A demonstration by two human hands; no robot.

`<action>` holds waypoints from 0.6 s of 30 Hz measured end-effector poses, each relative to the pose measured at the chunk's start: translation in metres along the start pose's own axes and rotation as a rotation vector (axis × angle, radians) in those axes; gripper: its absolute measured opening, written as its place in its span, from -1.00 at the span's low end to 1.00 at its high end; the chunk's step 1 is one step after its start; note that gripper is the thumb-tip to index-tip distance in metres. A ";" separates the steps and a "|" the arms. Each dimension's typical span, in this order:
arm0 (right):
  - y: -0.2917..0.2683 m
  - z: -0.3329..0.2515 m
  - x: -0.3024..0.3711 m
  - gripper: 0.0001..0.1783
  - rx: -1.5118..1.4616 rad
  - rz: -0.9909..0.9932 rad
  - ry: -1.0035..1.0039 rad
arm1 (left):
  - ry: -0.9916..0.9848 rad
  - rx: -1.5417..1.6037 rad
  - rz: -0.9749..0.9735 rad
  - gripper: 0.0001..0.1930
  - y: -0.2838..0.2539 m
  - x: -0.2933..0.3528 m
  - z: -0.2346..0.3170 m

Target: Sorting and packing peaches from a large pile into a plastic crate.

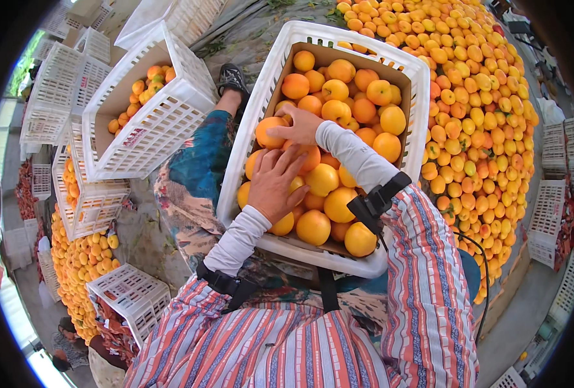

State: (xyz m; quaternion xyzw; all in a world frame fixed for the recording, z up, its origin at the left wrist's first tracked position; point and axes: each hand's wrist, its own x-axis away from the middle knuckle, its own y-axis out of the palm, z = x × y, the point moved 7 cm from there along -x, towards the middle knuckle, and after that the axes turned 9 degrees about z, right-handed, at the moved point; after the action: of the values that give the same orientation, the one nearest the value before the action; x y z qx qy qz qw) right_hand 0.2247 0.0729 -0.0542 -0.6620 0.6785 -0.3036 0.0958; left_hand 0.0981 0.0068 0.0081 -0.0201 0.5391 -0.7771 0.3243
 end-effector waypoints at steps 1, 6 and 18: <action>0.000 -0.002 0.002 -0.20 -0.007 -0.004 0.003 | 0.008 -0.006 -0.002 -0.37 -0.001 0.003 0.002; 0.005 0.003 -0.005 -0.16 0.033 0.025 -0.055 | -0.021 0.069 0.039 -0.48 0.000 -0.005 0.000; 0.008 0.017 -0.005 -0.24 -0.068 0.063 -0.070 | -0.128 0.077 0.224 -0.28 0.006 -0.028 -0.038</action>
State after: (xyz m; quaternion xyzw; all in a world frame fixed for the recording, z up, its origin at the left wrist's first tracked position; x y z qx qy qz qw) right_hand 0.2277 0.0723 -0.0728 -0.6533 0.7052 -0.2539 0.1068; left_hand 0.1084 0.0519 -0.0038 0.0031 0.4861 -0.7532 0.4432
